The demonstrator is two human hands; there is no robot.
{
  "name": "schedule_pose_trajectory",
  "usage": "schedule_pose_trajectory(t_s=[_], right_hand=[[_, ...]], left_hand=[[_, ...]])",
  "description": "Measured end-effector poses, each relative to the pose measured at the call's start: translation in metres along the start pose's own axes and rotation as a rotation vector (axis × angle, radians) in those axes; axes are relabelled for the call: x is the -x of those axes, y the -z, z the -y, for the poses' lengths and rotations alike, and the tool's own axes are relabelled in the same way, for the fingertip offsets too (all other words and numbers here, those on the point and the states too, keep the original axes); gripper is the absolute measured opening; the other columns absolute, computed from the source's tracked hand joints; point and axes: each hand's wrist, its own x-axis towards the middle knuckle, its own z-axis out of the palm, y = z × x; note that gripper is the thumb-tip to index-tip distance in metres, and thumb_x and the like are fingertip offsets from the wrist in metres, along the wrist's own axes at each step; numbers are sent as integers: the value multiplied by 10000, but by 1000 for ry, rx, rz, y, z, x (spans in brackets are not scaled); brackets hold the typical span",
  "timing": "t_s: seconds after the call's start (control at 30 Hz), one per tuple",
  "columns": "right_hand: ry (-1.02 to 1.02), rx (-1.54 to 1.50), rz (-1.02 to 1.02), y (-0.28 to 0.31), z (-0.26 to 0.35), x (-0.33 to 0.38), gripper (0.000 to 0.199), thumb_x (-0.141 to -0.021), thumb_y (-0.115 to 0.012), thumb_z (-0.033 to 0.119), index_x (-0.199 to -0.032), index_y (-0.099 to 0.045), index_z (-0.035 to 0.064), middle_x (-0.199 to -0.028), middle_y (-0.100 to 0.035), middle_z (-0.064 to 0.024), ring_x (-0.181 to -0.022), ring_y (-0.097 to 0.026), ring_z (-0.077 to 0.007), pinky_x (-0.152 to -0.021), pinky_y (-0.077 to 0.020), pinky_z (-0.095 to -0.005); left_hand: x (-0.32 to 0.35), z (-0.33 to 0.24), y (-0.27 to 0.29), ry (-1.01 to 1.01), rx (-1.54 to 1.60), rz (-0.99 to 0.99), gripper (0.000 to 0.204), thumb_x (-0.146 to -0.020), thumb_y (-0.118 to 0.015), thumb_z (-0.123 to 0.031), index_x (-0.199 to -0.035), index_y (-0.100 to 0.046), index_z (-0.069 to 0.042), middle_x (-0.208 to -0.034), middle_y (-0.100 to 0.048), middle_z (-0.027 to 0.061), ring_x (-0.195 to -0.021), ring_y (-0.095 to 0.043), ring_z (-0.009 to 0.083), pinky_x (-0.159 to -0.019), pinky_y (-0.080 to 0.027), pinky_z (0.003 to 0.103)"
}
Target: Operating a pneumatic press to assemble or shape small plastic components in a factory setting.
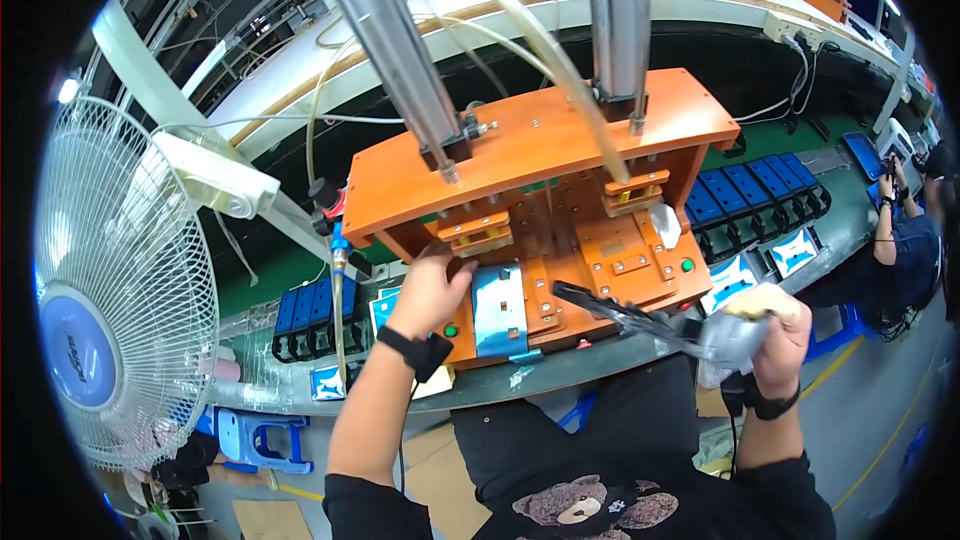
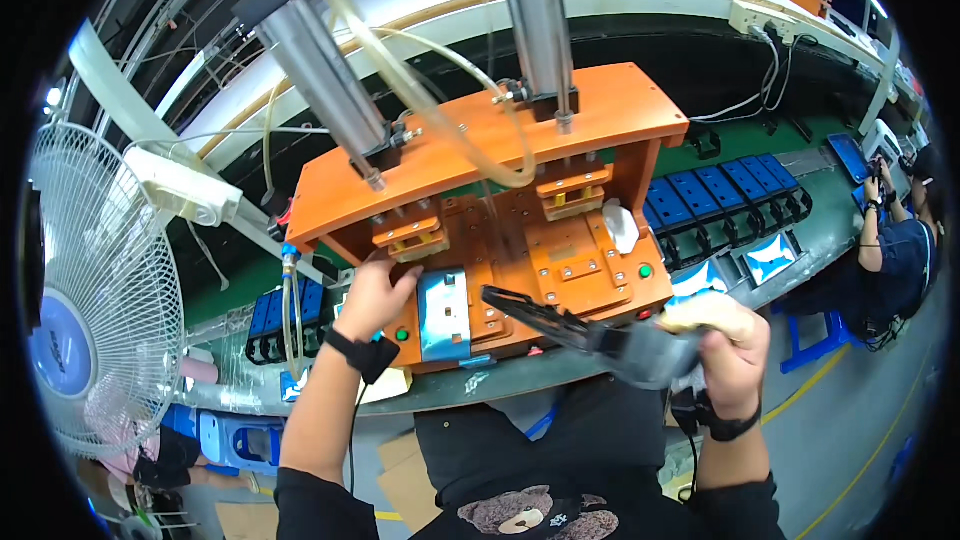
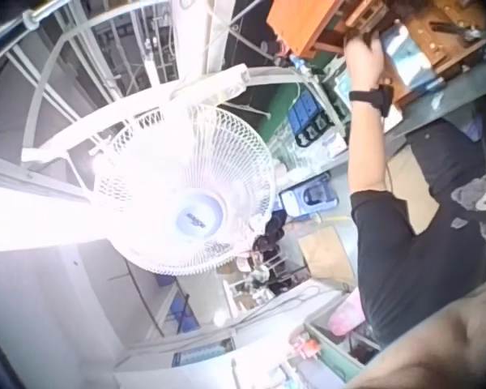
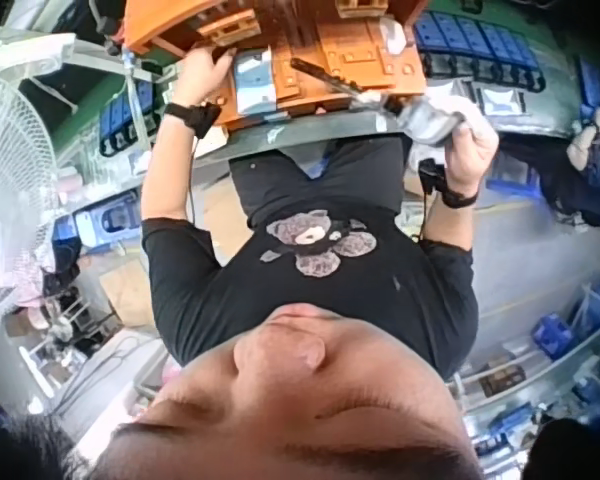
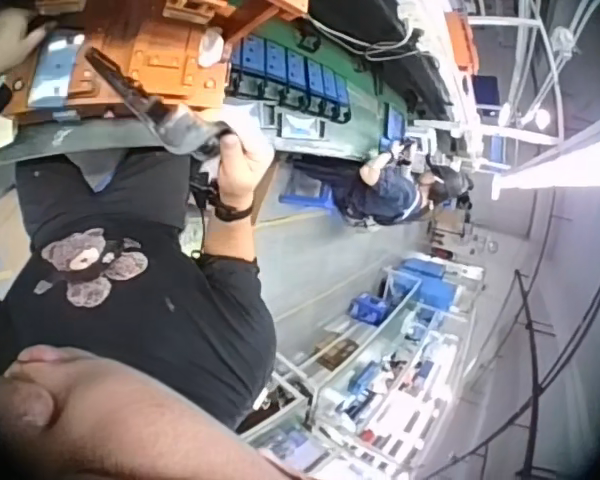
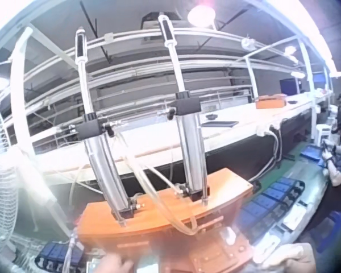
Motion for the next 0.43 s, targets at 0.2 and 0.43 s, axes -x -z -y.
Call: schedule_pose_trajectory(t_s=[0.2, 0.43], right_hand=[[-293, -556, -580, 66, -45, 100, 311, -977, -579, 252, -1135, -585, -16, -988, -684, -156, -826, -680, -253, -771, -558, -363], [-371, -861, -751, 91, -66, 110, 345, -998, -558, 280, -1240, -548, 35, -1163, -644, -107, -968, -642, -276, -877, -527, -394]], left_hand=[[-62, 55, -31, -17, -368, 105, 470, -924, -564, -204, -1378, -471, -122, -1436, -487, 119, -1354, -412, 290, -1131, -333, 352], [-84, 69, -41, -68, -1276, 71, 586, -910, -556, -266, -1442, -358, -120, -1489, -386, 145, -1400, -330, 358, -1143, -292, 511]])
